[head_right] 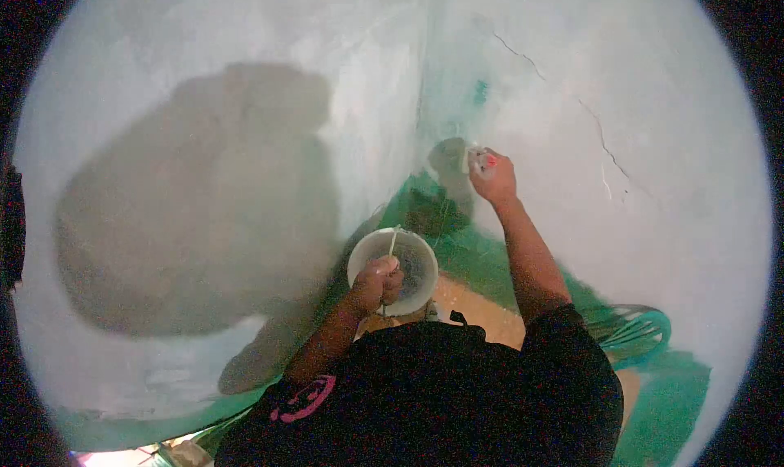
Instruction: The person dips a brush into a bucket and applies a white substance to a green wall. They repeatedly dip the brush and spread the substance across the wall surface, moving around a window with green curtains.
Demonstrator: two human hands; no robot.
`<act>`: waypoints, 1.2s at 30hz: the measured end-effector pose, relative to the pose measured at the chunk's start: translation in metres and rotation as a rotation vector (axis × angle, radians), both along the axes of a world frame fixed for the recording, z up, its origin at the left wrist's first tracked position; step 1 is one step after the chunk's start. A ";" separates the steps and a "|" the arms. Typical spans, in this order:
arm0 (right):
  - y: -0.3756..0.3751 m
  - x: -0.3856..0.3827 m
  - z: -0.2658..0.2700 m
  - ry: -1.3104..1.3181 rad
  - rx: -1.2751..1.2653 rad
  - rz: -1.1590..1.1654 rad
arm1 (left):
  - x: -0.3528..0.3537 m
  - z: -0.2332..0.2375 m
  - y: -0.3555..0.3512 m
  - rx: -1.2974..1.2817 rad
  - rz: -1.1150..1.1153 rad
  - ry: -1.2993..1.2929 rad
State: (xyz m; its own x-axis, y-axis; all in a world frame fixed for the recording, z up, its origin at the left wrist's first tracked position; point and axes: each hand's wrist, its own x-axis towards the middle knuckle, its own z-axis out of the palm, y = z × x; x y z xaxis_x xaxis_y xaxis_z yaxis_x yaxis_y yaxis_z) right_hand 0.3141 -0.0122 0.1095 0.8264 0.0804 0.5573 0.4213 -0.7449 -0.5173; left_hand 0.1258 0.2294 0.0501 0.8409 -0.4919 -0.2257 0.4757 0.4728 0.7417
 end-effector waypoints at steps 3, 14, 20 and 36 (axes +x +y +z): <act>-0.022 0.013 0.035 -0.491 -0.092 0.084 | -0.002 0.005 0.004 0.095 0.049 0.032; -0.062 0.041 0.006 -0.495 -0.332 -0.100 | 0.003 -0.016 0.000 0.295 0.039 0.013; -0.007 0.015 -0.076 -0.035 -0.170 0.119 | -0.004 0.013 0.005 0.466 0.014 -0.120; -0.042 0.030 0.061 -0.705 -0.082 -0.080 | -0.001 0.001 0.004 0.393 -0.035 -0.048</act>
State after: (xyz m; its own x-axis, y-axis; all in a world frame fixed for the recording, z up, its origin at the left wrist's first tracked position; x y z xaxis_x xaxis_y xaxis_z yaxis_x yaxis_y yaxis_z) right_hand 0.3438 -0.0542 0.1702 0.2765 0.0993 0.9559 0.5770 -0.8125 -0.0825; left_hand 0.1245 0.2335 0.0513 0.8394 -0.4045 -0.3631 0.4469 0.1330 0.8847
